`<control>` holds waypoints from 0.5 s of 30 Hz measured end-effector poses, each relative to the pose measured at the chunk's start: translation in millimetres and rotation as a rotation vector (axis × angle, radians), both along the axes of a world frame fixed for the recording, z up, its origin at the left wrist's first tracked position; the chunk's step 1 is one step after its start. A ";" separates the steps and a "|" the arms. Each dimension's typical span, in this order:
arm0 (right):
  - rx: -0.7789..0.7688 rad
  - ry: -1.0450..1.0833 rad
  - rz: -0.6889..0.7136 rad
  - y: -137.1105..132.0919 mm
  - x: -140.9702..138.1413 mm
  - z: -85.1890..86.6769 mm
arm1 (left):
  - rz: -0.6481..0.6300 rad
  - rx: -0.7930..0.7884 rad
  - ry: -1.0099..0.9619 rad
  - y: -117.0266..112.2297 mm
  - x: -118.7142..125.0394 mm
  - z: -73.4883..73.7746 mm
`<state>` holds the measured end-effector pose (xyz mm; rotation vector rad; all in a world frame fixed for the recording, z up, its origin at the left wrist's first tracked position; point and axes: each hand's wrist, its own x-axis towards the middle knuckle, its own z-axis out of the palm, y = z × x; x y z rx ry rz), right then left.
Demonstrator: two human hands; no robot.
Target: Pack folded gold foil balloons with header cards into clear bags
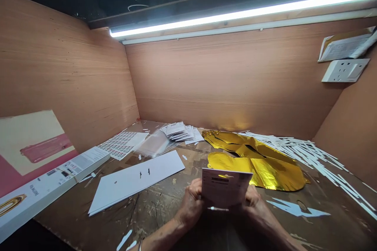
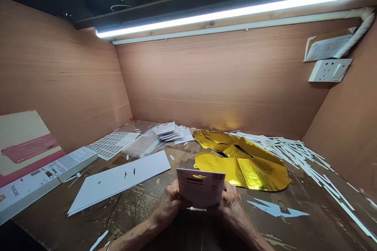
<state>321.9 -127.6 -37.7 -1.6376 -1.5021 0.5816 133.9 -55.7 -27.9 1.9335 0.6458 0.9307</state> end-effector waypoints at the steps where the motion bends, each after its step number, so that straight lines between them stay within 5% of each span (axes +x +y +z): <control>1: 0.025 0.019 0.030 0.8 0.5 0.8 | 0.002 0.013 0.017 0.2 0.3 0.5; 7: 0.047 -0.032 0.027 7.1 -1.2 -2.9 | 0.015 -0.051 0.045 6.1 4.4 -2.8; 12: -0.041 -0.130 -0.066 23.2 6.9 -3.3 | 0.041 -0.355 0.042 9.2 13.7 -7.7; 15: -0.093 -0.271 -0.155 32.2 31.2 4.6 | 0.217 -0.197 0.223 11.6 7.7 -8.2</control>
